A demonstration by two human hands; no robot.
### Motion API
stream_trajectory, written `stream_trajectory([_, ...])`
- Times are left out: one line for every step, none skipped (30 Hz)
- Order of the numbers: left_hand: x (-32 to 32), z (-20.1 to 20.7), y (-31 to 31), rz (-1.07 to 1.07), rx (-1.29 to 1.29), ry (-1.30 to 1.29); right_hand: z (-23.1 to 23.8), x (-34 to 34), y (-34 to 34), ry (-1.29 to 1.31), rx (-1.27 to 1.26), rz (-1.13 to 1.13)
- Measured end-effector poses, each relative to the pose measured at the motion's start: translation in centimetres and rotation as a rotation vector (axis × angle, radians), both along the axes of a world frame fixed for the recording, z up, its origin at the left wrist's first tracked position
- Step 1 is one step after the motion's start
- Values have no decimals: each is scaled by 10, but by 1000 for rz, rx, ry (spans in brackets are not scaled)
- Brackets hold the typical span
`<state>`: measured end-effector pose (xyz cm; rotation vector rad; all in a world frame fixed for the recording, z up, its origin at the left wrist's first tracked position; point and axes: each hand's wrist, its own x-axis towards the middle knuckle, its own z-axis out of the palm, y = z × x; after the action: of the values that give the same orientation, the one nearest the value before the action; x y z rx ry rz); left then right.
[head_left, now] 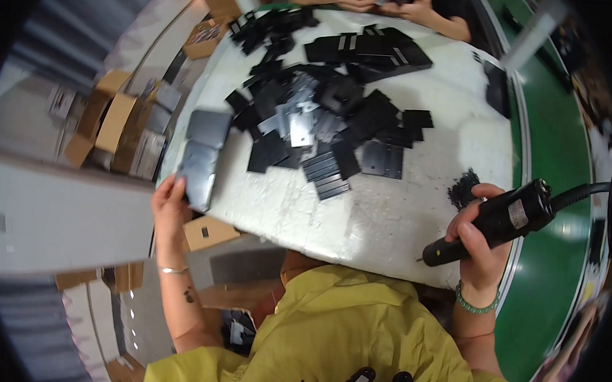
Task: Assemble small black plastic components using an electric screwdriver and screws at a production workstation.
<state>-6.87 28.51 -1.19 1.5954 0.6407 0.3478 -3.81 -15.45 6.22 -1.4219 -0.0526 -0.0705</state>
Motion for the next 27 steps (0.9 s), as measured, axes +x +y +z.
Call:
stream_trajectory([-2, -8, 27, 12, 1, 63, -3, 2, -7, -36, -13, -16])
stream_trajectory([4, -4, 30, -13, 227, 238, -2, 2, -12, -60, -32, -54])
stream_trajectory([12, 3, 33, -27, 462, 404, -2, 2, -15, -86, -47, -86])
stream_trajectory([27, -3, 45, -79, 983, 355, -3, 1, -17, -91, -43, -114])
stream_trajectory([50, 8, 28, -92, 1153, 83, -5, -2, -19, -101, -61, -136])
stream_trajectory([81, 26, -2, -98, 1302, -195, -7, -3, -20, -109, -80, -151])
stream_trajectory([111, 43, -35, -178, 1071, -203, -13, -4, -20, -104, -98, -159])
stream_trajectory([138, 52, -68, -278, 963, -225, -18, -5, -21, -100, -140, -159])
stream_trajectory([162, 65, -99, -464, 956, -217, -21, -6, -22, -95, -178, -157])
stream_trajectory([189, 68, -121, -697, 873, -282, -23, -7, -23, -168, -193, -157])
stream_trajectory([221, 56, -127, -805, 882, -320, -19, -10, -17, -139, -129, -165])
stream_trajectory([250, 47, -135, -832, 975, -377, -20, -15, -16, -151, -136, -170])
stream_trajectory([274, 40, -145, -833, 1088, -407, -24, -18, -16, -161, -147, -185])
stream_trajectory([294, 33, -150, -898, 1125, -352, -28, -24, -20, -162, -156, -177])
stream_trajectory([310, 27, -153, -954, 1148, -345, -29, -29, -22, -191, -132, -180])
stream_trajectory([323, 21, -151, -1023, 1153, -295, -30, -33, -22, -195, -89, -204])
stream_trajectory([332, 18, -151, -1095, 1157, -242, -32, -36, -23, -197, -45, -228])
stream_trajectory([342, 18, -152, -1151, 1134, -123, -31, -38, -25, -183, 20, -229])
stream_trajectory([346, 17, -150, -1207, 1032, -110, -31, -38, -27, -182, 18, -240])
stream_trajectory([346, 21, -155, -1215, 1078, -151, -31, -38, -28, -173, 33, -249])
stream_trajectory([344, 23, -155, -1218, 1124, -184, -31, -38, -29, -160, 53, -252])
stream_trajectory([350, 17, -149, -1162, 1220, -233, -30, -34, -30, -175, 15, -255])
stream_trajectory([349, 21, -153, -1124, 1273, -321, -33, -30, -32, -207, -1, -277])
stream_trajectory([342, 29, -156, -1084, 1297, -380, -31, -26, -32, -217, -5, -269])
stream_trajectory([338, 31, -146, -1028, 1227, -402, -28, -23, -31, -220, -6, -250])
stream_trajectory([329, 38, -144, -963, 1208, -473, -27, -24, -30, -186, 76, -211])
stream_trajectory([302, 55, -158, -957, 1120, -481, -29, -23, -31, -153, 159, -182])
